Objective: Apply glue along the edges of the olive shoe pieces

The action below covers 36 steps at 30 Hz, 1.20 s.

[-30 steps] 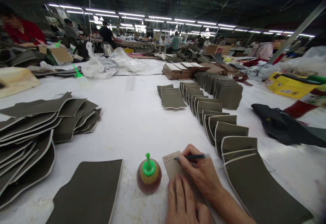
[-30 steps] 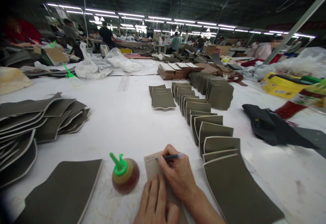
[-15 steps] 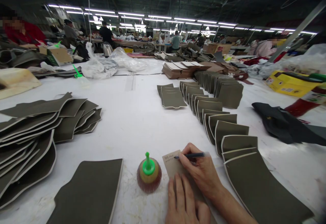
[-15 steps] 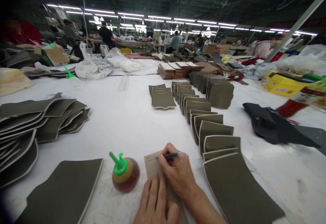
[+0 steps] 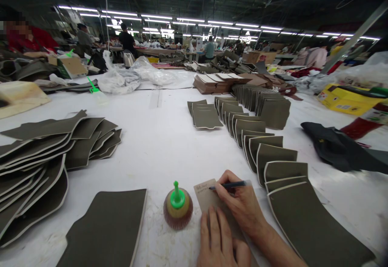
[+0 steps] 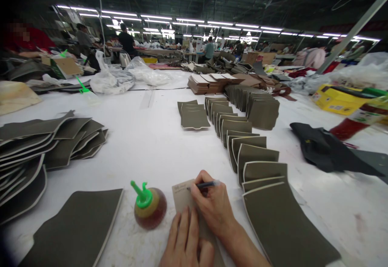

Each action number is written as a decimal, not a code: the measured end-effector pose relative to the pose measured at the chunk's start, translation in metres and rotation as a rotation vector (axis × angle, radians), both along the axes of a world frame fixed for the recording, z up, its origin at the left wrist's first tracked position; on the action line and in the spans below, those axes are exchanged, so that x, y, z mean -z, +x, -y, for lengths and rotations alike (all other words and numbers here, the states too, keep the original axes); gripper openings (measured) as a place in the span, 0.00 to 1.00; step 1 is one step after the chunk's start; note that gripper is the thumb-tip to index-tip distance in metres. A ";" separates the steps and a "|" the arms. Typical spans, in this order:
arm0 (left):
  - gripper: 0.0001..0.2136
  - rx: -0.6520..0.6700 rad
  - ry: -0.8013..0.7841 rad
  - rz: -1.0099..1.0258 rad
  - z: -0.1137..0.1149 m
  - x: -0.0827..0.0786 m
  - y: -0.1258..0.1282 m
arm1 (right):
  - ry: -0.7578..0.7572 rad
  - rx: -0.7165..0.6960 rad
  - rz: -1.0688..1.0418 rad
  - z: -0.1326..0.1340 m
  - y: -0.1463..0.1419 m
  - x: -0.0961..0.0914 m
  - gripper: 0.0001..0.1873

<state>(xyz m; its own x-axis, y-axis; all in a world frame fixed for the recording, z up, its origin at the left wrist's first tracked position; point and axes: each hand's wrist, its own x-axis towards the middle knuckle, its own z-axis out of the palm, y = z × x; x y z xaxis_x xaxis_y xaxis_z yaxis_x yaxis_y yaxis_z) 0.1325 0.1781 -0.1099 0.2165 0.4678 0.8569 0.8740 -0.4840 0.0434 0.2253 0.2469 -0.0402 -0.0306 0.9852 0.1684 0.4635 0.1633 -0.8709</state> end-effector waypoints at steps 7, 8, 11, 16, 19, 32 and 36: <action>0.09 0.002 0.008 0.049 0.000 -0.003 0.002 | -0.002 0.006 -0.005 0.000 0.000 -0.001 0.13; 0.08 0.002 0.003 0.027 0.000 -0.003 0.001 | -0.003 0.003 -0.004 0.000 0.000 -0.002 0.13; 0.08 0.019 -0.008 -0.030 0.001 -0.002 -0.002 | -0.007 0.003 -0.002 0.000 0.000 -0.002 0.12; 0.07 0.048 -0.039 -0.089 0.003 -0.002 -0.008 | -0.010 0.012 -0.009 0.000 0.000 -0.001 0.12; 0.06 0.055 -0.049 -0.099 0.003 -0.002 -0.009 | -0.007 0.029 -0.011 0.000 0.000 0.000 0.13; 0.07 0.014 -0.043 -0.051 0.004 0.001 -0.004 | -0.010 0.029 -0.008 0.001 0.001 0.000 0.13; 0.07 0.043 -0.033 -0.065 0.003 0.001 -0.005 | -0.016 0.034 -0.013 0.002 0.002 0.000 0.13</action>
<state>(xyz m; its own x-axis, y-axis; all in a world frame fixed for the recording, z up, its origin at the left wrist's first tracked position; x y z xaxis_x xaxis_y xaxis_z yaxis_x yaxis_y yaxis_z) 0.1274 0.1754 -0.1109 0.2920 0.4848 0.8245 0.8537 -0.5207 0.0039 0.2271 0.2453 -0.0407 0.0049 0.9883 0.1526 0.4569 0.1335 -0.8795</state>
